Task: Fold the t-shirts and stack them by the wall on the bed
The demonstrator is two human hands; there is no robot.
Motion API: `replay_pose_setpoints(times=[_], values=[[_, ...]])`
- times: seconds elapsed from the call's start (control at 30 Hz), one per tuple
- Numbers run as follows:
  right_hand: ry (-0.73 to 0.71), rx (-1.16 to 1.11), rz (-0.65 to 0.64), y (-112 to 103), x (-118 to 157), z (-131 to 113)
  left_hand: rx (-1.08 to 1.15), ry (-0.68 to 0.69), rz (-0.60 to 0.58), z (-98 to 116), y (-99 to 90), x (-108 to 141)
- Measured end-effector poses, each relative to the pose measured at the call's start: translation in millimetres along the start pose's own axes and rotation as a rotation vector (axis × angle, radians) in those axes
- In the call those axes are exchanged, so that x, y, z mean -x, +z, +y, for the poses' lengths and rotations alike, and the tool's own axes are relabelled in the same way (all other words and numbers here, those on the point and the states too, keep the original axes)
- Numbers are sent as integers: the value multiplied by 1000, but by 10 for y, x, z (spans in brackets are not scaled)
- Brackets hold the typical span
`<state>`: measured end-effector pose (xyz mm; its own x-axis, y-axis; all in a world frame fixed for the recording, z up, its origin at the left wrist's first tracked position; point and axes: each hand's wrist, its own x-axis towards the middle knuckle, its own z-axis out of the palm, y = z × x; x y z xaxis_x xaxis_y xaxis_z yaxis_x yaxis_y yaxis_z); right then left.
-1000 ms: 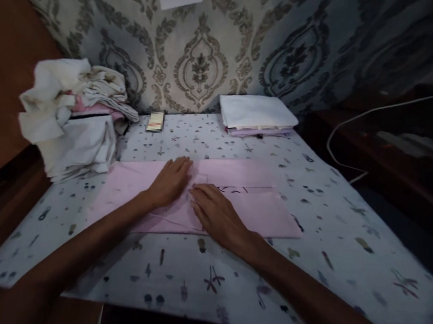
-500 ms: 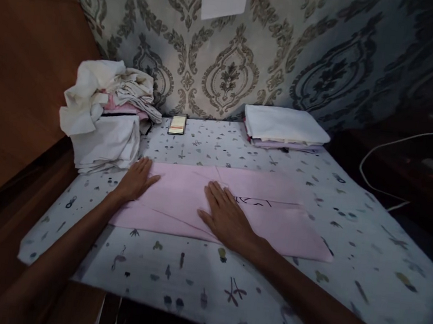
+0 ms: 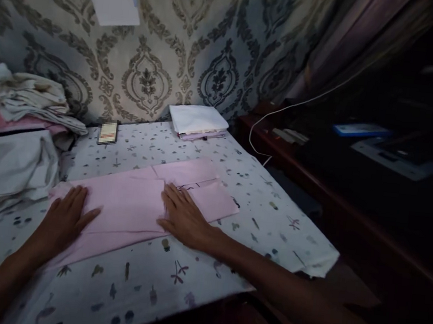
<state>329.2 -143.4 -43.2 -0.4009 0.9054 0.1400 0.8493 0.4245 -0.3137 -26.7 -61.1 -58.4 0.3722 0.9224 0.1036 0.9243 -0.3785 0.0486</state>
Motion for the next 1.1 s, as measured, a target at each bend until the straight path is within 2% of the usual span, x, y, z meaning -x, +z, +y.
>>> replay_pose_setpoints(times=[0.1, 0.13, 0.23, 0.3, 0.37, 0.43, 0.5, 0.6, 0.7, 0.8, 0.9, 1.0, 1.1], values=[[124, 15, 157, -165, 411, 267, 89, 59, 39, 266, -267, -269], [205, 11, 213, -237, 546, 365, 136, 83, 61, 435, -369, -425], [494, -64, 313, -456, 858, 625, 356, 276, -13, 1137, -579, -1027], [650, -109, 294, -570, 963, 732, 503, 450, -88, 1674, -584, -1445], [735, -108, 236, -641, 995, 775, 593, 552, -141, 2172, -500, -1770], [765, -82, 193, -673, 980, 770, 595, 654, -202, 2570, -380, -1938], [779, -51, 177, -682, 939, 748, 511, 740, -227, 2835, -271, -1949], [807, 1, 142, -695, 869, 724, 346, 779, -187, 2994, -171, -1838], [827, 6, 97, -724, 816, 722, 331, 799, -201, 2976, -132, -1858], [829, -32, 74, -752, 784, 720, 374, 811, -217, 2941, -120, -2123], [824, -37, 37, -757, 763, 705, 260, 808, -214, 2981, -123, -2480], [823, -42, 33, -742, 752, 694, 113, 833, -356, 3082, -144, -2738], [838, -130, 126, -720, 750, 709, 65, 846, -465, 3169, -190, -2855]])
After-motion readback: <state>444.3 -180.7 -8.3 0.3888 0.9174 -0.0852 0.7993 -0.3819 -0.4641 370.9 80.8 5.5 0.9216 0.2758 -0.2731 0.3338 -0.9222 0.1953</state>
